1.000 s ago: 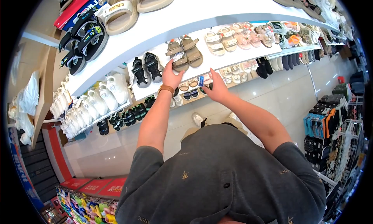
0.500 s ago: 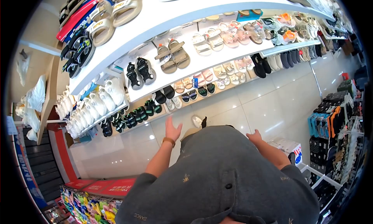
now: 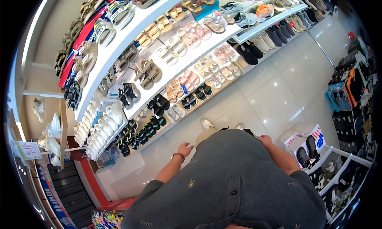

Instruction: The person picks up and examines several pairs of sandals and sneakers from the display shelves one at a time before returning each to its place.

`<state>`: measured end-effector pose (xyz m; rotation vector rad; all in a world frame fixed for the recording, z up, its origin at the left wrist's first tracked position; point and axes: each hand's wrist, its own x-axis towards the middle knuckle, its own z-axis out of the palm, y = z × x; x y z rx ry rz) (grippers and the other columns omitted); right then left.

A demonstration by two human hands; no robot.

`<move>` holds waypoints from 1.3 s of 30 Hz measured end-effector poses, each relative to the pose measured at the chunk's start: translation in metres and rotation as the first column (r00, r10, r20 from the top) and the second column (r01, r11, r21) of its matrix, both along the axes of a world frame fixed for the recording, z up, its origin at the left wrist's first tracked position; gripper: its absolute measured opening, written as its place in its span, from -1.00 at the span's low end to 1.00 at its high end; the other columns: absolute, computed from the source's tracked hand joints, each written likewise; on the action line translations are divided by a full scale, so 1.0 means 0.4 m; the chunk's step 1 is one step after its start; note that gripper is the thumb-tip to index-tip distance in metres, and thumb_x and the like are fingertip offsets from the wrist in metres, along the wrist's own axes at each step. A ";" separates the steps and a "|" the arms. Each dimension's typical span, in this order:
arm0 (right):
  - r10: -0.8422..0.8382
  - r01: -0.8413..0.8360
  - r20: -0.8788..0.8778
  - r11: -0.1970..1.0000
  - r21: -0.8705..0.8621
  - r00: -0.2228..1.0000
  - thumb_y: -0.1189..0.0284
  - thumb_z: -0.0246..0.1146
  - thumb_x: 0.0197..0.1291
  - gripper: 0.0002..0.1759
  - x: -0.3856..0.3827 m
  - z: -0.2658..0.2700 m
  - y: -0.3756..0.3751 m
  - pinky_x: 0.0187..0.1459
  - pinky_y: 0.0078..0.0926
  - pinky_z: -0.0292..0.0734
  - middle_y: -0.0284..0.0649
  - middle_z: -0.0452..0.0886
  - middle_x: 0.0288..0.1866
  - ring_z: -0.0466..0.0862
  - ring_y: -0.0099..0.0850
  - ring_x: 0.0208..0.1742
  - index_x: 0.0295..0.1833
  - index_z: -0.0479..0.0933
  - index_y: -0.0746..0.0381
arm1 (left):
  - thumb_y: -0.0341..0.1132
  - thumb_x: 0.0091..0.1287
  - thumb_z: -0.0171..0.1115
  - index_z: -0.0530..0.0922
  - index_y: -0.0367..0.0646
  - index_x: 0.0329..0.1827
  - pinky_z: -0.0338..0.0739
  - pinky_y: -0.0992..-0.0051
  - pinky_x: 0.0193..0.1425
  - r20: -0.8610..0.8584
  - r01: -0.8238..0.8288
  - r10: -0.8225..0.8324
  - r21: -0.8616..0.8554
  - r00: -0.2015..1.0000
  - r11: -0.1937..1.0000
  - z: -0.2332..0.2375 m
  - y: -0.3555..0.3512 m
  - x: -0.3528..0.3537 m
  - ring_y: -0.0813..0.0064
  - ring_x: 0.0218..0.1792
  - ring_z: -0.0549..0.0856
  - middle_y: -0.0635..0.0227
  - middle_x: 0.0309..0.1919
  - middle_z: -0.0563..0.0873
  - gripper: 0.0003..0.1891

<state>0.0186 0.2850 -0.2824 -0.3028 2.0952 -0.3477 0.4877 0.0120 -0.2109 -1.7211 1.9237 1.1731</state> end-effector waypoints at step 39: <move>-0.550 0.549 0.042 0.821 -0.156 0.834 0.12 0.34 0.31 -0.44 -0.450 0.070 -0.238 0.18 -0.32 0.57 0.00 0.78 0.06 0.74 -0.22 0.11 0.16 0.68 0.39 | -0.02 0.36 0.36 0.66 -0.27 0.25 0.57 0.28 0.33 -0.170 0.315 -0.322 -0.067 0.931 0.947 -0.044 -0.673 -0.860 0.13 0.21 0.73 0.02 0.16 0.76 -0.45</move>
